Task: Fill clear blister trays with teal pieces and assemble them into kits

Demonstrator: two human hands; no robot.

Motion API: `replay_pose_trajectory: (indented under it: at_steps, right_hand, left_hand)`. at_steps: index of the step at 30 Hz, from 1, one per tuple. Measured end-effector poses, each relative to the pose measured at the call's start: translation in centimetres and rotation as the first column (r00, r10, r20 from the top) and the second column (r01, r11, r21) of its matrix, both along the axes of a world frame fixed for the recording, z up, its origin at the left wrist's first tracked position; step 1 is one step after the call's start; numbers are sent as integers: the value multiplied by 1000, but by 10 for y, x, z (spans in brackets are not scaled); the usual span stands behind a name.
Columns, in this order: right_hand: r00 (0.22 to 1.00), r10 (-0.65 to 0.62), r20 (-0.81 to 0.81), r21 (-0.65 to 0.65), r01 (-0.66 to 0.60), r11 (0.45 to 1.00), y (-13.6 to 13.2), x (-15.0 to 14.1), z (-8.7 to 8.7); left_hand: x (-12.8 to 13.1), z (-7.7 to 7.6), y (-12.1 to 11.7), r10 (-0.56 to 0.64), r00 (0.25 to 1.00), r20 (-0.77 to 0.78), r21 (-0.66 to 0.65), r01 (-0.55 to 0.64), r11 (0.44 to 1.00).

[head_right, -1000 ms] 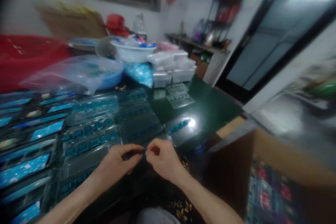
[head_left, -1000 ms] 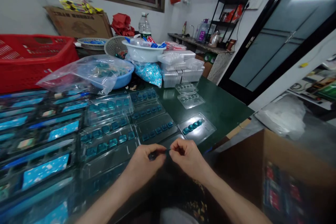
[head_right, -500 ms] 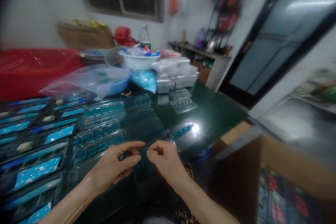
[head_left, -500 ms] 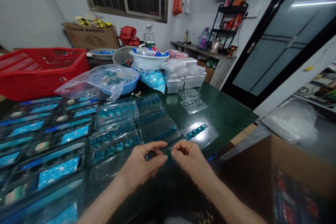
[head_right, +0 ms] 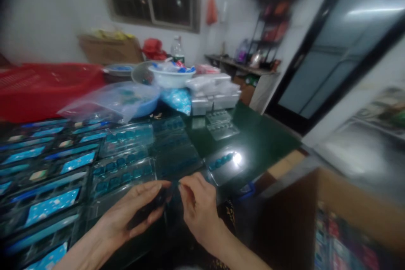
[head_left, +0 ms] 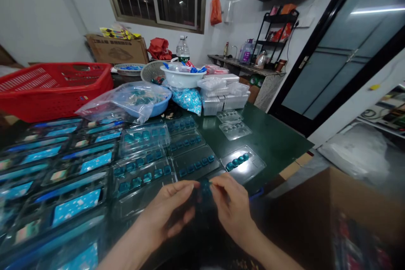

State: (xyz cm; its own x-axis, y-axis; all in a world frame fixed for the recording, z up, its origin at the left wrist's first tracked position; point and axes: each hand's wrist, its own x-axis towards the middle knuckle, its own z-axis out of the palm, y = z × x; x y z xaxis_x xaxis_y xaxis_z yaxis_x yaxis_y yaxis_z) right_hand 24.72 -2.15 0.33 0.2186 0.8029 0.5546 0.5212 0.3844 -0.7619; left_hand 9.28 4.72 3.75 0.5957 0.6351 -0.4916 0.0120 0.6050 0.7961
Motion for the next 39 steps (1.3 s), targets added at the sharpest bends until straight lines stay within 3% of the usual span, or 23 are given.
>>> replay_pose_trajectory:
  at_steps: [4, 8, 14, 17, 21, 23, 27, 35, 37, 39]
  right_hand:
    - [982, -41, -184, -106, 21, 994, 3, -2, 3]
    - [917, -45, -397, -235, -54, 971, 6, -5, 8]
    - [915, -41, -402, -249, -66, 966, 6, -10, 11]
    - [890, -37, -455, -280, -103, 955, 7, -13, 12]
    - [823, 1, -568, -303, -210, 930, 11, -17, 12]
    - [828, -2, -561, -303, -204, 931, 11, -20, 11]
    - [907, -36, -420, -233, -70, 970, 10, -26, 11]
    - [961, -100, -256, -150, 62, 987, 13, -26, 3]
    - [968, -37, -247, -127, 5, 992, 12, -25, 6]
    - [967, 98, -235, -129, -131, 983, 10, -22, 13]
  left_hand:
    - [-3, -1, -4, -23, 995, 97, -19, 25, 1000]
    - [-5, -6, -7, -19, 994, 107, 14, 18, 1000]
    - [-3, -12, -10, 5, 989, 145, -10, -4, 1000]
    - [-3, -12, -12, -21, 996, 85, 33, 18, 999]
    - [-1, -8, -16, -20, 996, -86, 194, 36, 980]
    - [0, -6, -19, 11, 991, -137, 271, 27, 962]
    - [0, -8, -23, 27, 989, -145, 314, 20, 949]
    - [-12, -12, -18, -15, 1000, 10, 192, 13, 981]
    - [-14, -11, -17, -30, 999, 11, 201, 27, 979]
    - [-15, -9, -15, -59, 998, -1, 220, 58, 974]
